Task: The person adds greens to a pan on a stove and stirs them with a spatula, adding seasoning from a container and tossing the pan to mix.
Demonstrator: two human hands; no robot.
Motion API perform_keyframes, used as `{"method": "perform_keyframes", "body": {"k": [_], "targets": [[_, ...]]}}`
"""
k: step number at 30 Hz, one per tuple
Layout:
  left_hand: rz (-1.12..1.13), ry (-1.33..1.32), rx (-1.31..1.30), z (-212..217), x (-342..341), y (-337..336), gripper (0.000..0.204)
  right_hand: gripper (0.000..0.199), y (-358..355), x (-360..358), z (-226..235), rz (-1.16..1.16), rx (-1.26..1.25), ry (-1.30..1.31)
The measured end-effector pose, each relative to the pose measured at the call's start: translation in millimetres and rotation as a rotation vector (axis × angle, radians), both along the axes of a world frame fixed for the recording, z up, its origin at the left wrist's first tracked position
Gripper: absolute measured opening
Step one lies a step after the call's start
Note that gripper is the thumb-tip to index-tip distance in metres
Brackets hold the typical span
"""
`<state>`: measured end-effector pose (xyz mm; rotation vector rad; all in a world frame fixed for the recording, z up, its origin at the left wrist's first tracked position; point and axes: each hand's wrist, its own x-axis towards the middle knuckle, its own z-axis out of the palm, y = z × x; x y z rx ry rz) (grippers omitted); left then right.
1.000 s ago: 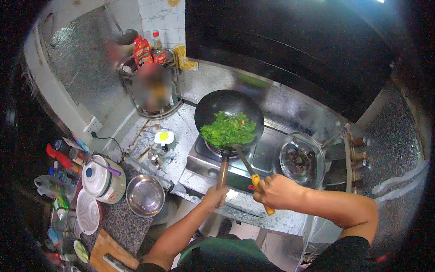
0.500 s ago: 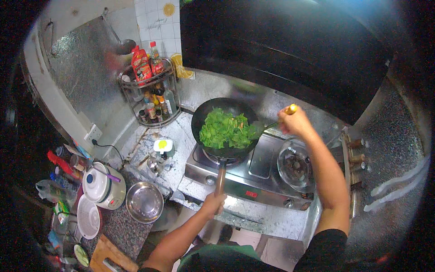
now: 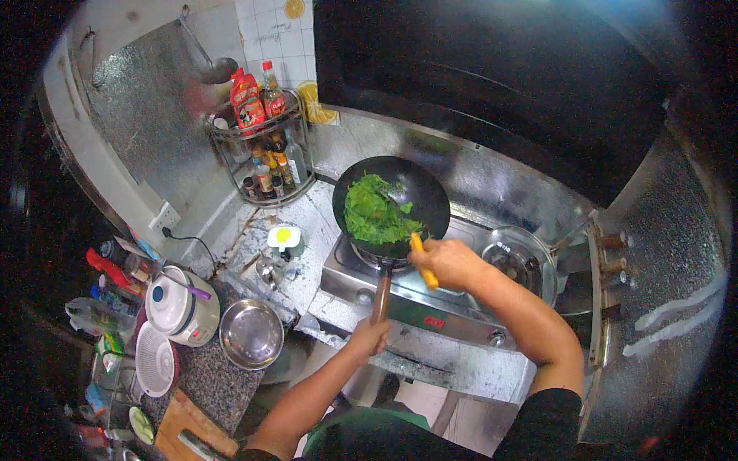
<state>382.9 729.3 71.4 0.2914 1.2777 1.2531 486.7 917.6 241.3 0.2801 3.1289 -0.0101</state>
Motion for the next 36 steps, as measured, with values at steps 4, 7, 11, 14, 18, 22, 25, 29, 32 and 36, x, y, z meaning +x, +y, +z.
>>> {"method": "perform_keyframes", "body": {"k": [4,7,11,14,18,22,25,29,32,36], "targets": [[-0.026,-0.016,-0.038,5.9,2.7,4.5,0.018,0.018,-33.8,12.7,-14.7,0.159,0.097,-0.137],[0.002,-0.037,-0.029,-0.4,2.3,4.0,0.017,0.027,-57.4,26.9,-19.2,0.092,0.085,-0.203],[-0.01,-0.06,0.002,-1.3,-1.1,2.1,0.018,0.033,-62.3,51.1,1.3,-0.149,-0.083,-0.122],[-0.014,-0.058,0.016,0.7,-2.8,1.4,0.019,0.02,-42.1,65.5,17.7,-0.178,-0.182,0.334],[-0.016,-0.036,0.012,-0.4,-3.8,0.3,0.019,0.019,15.8,43.7,63.4,-0.703,-0.665,0.442],[-0.032,0.001,0.003,-7.4,-6.1,-0.3,0.023,0.024,82.9,21.3,69.4,-0.824,-0.826,0.319],[-0.071,0.015,-0.037,6.2,-13.2,-2.5,0.023,0.028,102.1,22.4,17.3,-0.862,-1.137,0.482],[-0.115,0.035,-0.01,-0.2,-18.2,-4.7,0.023,0.026,92.1,21.0,-100.7,-0.781,-1.337,0.971],[-0.126,0.038,-0.037,14.1,-19.0,-5.4,0.019,0.021,90.7,8.4,-101.8,-0.513,-1.337,0.985],[-0.107,0.034,-0.032,17.7,-17.9,-7.7,0.019,0.02,76.0,-1.2,-52.2,-0.102,-0.44,0.506]]}}
